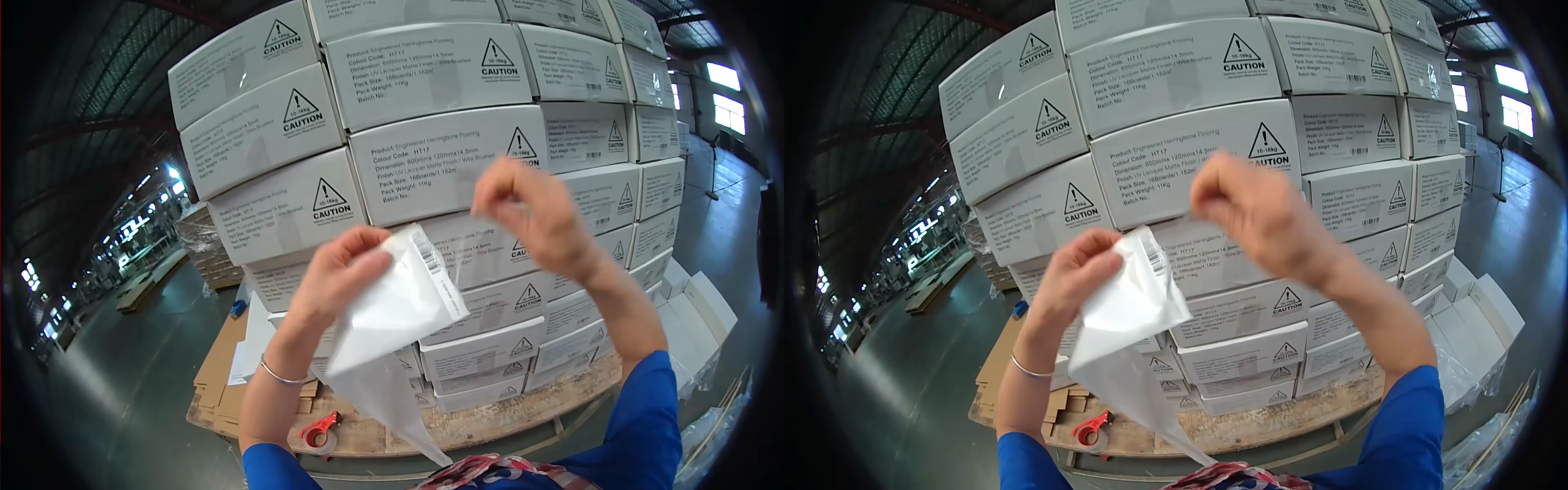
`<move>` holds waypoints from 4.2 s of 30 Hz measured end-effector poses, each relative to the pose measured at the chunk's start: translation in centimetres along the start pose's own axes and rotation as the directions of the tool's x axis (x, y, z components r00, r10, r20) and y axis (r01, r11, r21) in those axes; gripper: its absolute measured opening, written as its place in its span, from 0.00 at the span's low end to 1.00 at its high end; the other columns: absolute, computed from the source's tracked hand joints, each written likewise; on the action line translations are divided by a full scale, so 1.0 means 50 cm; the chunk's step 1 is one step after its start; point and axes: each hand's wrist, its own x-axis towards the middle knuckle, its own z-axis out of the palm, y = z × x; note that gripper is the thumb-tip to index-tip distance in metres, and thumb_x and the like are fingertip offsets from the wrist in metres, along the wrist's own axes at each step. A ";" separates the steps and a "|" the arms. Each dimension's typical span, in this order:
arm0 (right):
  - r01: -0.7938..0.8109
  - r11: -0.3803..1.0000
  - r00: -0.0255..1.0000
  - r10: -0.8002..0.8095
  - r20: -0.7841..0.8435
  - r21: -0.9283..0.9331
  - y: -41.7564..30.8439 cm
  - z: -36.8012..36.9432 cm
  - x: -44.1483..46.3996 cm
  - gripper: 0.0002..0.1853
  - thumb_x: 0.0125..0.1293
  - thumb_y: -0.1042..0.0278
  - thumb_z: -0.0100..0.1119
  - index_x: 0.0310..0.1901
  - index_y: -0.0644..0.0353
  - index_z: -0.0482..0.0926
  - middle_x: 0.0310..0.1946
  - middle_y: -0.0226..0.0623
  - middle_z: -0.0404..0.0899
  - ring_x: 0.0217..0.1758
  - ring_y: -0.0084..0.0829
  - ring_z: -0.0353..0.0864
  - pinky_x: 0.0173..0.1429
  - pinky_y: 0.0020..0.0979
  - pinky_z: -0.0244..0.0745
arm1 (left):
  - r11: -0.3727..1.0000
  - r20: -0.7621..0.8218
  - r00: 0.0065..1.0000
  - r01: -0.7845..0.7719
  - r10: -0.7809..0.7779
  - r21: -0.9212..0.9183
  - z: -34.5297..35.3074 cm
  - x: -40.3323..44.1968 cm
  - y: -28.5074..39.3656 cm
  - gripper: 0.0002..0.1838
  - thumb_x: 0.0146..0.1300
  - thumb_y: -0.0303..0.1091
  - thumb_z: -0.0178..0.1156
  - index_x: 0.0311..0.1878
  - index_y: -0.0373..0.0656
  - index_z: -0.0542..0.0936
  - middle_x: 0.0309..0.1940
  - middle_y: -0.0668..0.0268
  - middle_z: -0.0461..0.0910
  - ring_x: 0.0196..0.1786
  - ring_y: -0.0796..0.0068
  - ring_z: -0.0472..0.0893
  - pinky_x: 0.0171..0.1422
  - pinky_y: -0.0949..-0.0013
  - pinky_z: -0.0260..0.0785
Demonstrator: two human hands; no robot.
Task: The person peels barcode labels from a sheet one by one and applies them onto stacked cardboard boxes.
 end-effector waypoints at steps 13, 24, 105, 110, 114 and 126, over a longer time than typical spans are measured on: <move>-0.118 0.990 0.962 0.096 -0.258 -0.072 0.092 -0.087 0.261 0.06 0.65 0.70 0.58 0.36 0.64 0.76 0.28 0.28 0.76 0.32 0.19 0.74 0.39 0.23 0.72 | 0.234 0.108 0.708 -0.368 0.698 0.900 -0.061 0.175 0.159 0.10 0.66 0.37 0.58 0.32 0.42 0.79 0.23 0.66 0.78 0.28 0.61 0.78 0.32 0.65 0.68; -0.095 0.978 0.885 -0.002 -0.465 -0.185 0.126 -0.105 0.352 0.07 0.63 0.67 0.60 0.36 0.63 0.77 0.27 0.29 0.78 0.29 0.19 0.77 0.36 0.23 0.73 | 0.197 -0.008 0.605 -0.246 0.796 0.949 -0.048 0.278 0.181 0.13 0.63 0.37 0.60 0.50 0.48 0.78 0.28 0.68 0.79 0.26 0.64 0.77 0.30 0.65 0.68; 0.115 0.984 0.991 -0.123 -0.052 -0.139 0.022 -0.045 0.175 0.17 0.66 0.70 0.56 0.56 0.62 0.76 0.51 0.40 0.80 0.55 0.34 0.78 0.61 0.32 0.71 | 0.847 0.153 0.938 -0.346 0.310 0.404 -0.005 0.147 0.224 0.14 0.63 0.37 0.64 0.48 0.39 0.83 0.34 0.72 0.82 0.37 0.87 0.77 0.40 0.78 0.70; 0.136 0.988 0.981 -0.144 0.133 0.067 -0.006 -0.006 0.097 0.19 0.61 0.73 0.62 0.55 0.59 0.77 0.45 0.39 0.79 0.47 0.34 0.81 0.53 0.32 0.76 | 0.995 0.290 0.954 -0.093 0.075 0.049 0.017 0.080 0.179 0.15 0.64 0.36 0.64 0.50 0.37 0.81 0.39 0.71 0.82 0.39 0.87 0.77 0.44 0.79 0.71; 0.237 0.954 0.955 -0.193 0.226 -0.184 -0.024 -0.001 0.067 0.20 0.57 0.76 0.66 0.52 0.55 0.79 0.41 0.36 0.77 0.41 0.32 0.81 0.44 0.29 0.77 | 0.998 0.340 0.938 0.070 -0.066 0.000 0.022 0.062 0.137 0.17 0.64 0.36 0.64 0.53 0.37 0.80 0.40 0.71 0.81 0.41 0.86 0.78 0.47 0.79 0.71; 0.151 0.983 0.871 -0.183 0.456 0.107 -0.030 -0.008 0.044 0.13 0.56 0.75 0.67 0.43 0.57 0.81 0.39 0.33 0.75 0.35 0.31 0.79 0.37 0.29 0.74 | 0.977 0.505 0.848 0.209 -0.158 -0.046 0.022 0.036 0.081 0.15 0.63 0.35 0.65 0.50 0.38 0.82 0.40 0.71 0.82 0.40 0.86 0.78 0.45 0.79 0.71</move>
